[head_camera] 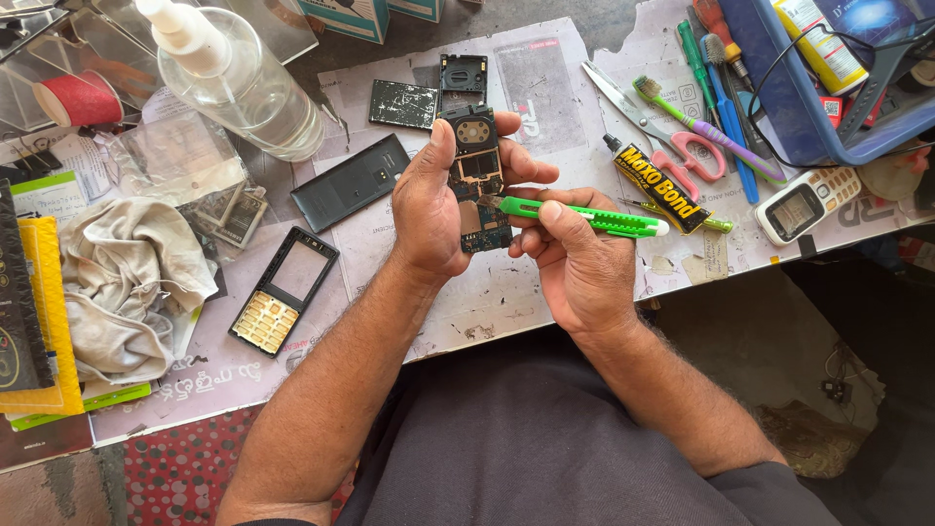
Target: The person uses a green utility knife to scrape adhesive residue from a mobile phone motherboard. They hold the board in one hand and carefully scrape various areas, then place it on the table to continue scraping specific spots.
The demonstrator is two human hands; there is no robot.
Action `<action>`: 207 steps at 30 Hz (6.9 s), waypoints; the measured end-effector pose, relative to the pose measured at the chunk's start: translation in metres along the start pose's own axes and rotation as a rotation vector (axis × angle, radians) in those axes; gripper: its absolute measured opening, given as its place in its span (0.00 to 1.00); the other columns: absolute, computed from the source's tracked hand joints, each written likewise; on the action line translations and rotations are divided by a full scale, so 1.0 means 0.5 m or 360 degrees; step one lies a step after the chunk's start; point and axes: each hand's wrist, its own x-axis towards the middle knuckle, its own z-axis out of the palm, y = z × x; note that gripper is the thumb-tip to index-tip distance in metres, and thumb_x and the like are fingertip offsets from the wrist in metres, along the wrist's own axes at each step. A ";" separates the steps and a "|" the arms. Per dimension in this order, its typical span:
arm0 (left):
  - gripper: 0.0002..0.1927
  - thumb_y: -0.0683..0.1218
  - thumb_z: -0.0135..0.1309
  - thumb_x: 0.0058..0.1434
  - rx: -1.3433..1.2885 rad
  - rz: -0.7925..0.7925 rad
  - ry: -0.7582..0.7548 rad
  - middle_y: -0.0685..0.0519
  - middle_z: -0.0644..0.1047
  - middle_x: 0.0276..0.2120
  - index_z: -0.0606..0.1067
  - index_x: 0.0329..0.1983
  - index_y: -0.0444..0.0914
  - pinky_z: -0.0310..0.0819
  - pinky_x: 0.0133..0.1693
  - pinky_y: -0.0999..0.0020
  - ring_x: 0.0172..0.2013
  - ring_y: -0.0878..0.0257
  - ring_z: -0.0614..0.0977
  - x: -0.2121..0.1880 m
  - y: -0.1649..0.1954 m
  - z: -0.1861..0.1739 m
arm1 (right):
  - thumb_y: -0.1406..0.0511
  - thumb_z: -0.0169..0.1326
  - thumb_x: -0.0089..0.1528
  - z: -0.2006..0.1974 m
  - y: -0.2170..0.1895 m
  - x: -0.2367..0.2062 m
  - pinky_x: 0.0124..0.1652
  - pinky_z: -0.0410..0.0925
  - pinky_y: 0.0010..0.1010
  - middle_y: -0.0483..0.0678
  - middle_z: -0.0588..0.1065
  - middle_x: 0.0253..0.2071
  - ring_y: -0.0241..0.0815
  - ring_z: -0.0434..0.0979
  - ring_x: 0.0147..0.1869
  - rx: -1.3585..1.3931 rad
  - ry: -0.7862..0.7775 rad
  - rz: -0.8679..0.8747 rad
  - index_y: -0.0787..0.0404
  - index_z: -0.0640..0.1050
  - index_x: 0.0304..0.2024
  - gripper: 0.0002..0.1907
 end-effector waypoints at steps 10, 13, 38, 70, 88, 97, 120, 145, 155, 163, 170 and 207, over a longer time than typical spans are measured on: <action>0.35 0.65 0.32 0.77 0.0064 0.0031 0.0025 0.39 0.80 0.43 0.67 0.65 0.29 0.84 0.45 0.58 0.44 0.50 0.85 0.000 -0.003 -0.001 | 0.74 0.51 0.72 0.005 0.021 -0.035 0.50 0.78 0.38 0.57 0.77 0.44 0.42 0.81 0.43 -0.0694 -0.0218 -0.0669 0.69 0.72 0.50 0.05; 0.36 0.65 0.31 0.77 0.0016 0.0053 0.0046 0.41 0.79 0.42 0.67 0.65 0.29 0.84 0.46 0.57 0.47 0.48 0.85 0.002 -0.002 0.000 | 0.75 0.51 0.71 0.011 0.015 -0.042 0.48 0.79 0.35 0.56 0.77 0.43 0.42 0.82 0.45 -0.0906 -0.0223 -0.0748 0.68 0.71 0.49 0.05; 0.35 0.64 0.31 0.77 0.0035 0.0018 0.0112 0.44 0.78 0.40 0.67 0.64 0.29 0.85 0.45 0.56 0.47 0.48 0.85 0.001 0.002 -0.001 | 0.70 0.55 0.69 -0.012 0.010 -0.003 0.46 0.75 0.43 0.60 0.79 0.42 0.43 0.79 0.40 0.0025 -0.0048 0.0039 0.69 0.74 0.47 0.07; 0.35 0.63 0.30 0.77 0.0224 0.0109 0.0160 0.41 0.79 0.41 0.67 0.64 0.28 0.85 0.43 0.57 0.47 0.47 0.85 0.004 0.004 0.003 | 0.75 0.55 0.66 0.019 0.002 -0.041 0.41 0.76 0.32 0.56 0.79 0.39 0.40 0.81 0.39 -0.1314 -0.0225 -0.0888 0.69 0.72 0.46 0.07; 0.37 0.65 0.31 0.76 0.0143 0.0063 0.0172 0.43 0.78 0.41 0.67 0.65 0.29 0.85 0.43 0.58 0.47 0.47 0.85 0.003 0.008 0.004 | 0.73 0.53 0.70 -0.003 0.029 -0.029 0.50 0.76 0.40 0.56 0.77 0.42 0.43 0.80 0.43 -0.0456 -0.0089 -0.0465 0.69 0.73 0.48 0.05; 0.36 0.64 0.30 0.76 0.0153 0.0097 0.0169 0.42 0.79 0.41 0.67 0.64 0.28 0.86 0.42 0.57 0.47 0.47 0.86 0.007 0.005 0.002 | 0.73 0.52 0.70 0.014 0.001 -0.036 0.48 0.78 0.33 0.55 0.78 0.45 0.42 0.83 0.46 -0.1050 -0.0180 -0.0589 0.68 0.72 0.49 0.06; 0.34 0.62 0.32 0.77 0.0227 0.0133 0.0093 0.41 0.79 0.41 0.68 0.63 0.28 0.85 0.47 0.54 0.46 0.48 0.86 0.001 0.003 0.008 | 0.74 0.59 0.65 -0.010 -0.001 -0.011 0.46 0.72 0.32 0.52 0.78 0.42 0.42 0.79 0.43 -0.0757 -0.0063 -0.0272 0.71 0.78 0.47 0.08; 0.35 0.64 0.32 0.76 0.0118 0.0088 0.0109 0.42 0.78 0.39 0.67 0.63 0.28 0.86 0.47 0.50 0.45 0.47 0.86 0.005 0.002 -0.002 | 0.72 0.58 0.65 -0.006 0.012 0.012 0.43 0.71 0.38 0.55 0.78 0.40 0.39 0.75 0.38 0.0109 0.0044 0.0225 0.68 0.77 0.43 0.05; 0.35 0.63 0.32 0.77 0.0090 0.0067 0.0079 0.42 0.78 0.39 0.67 0.63 0.28 0.85 0.47 0.50 0.45 0.46 0.85 0.003 0.002 -0.005 | 0.71 0.57 0.65 -0.008 0.009 0.013 0.43 0.72 0.40 0.53 0.77 0.36 0.39 0.74 0.37 0.0171 0.0093 0.0340 0.67 0.77 0.42 0.04; 0.36 0.65 0.33 0.77 0.0051 0.0068 0.0027 0.42 0.79 0.41 0.68 0.64 0.29 0.84 0.47 0.54 0.46 0.47 0.85 0.003 0.002 -0.004 | 0.72 0.57 0.68 -0.002 0.025 -0.013 0.47 0.72 0.39 0.55 0.78 0.41 0.41 0.76 0.42 -0.0081 -0.0114 -0.0187 0.71 0.77 0.48 0.07; 0.36 0.65 0.32 0.77 0.0034 0.0036 0.0014 0.42 0.79 0.41 0.68 0.65 0.29 0.84 0.47 0.55 0.46 0.48 0.85 0.002 0.003 -0.002 | 0.75 0.57 0.68 0.006 0.039 -0.021 0.51 0.75 0.35 0.54 0.78 0.45 0.43 0.80 0.47 -0.0385 -0.0088 -0.0504 0.71 0.76 0.50 0.08; 0.28 0.60 0.36 0.78 -0.0046 0.0255 0.0137 0.48 0.73 0.40 0.67 0.63 0.32 0.82 0.45 0.57 0.36 0.64 0.77 0.015 -0.018 -0.019 | 0.77 0.59 0.65 0.049 0.005 -0.036 0.41 0.75 0.26 0.55 0.79 0.45 0.40 0.81 0.45 -0.1401 -0.0372 -0.1100 0.66 0.75 0.49 0.11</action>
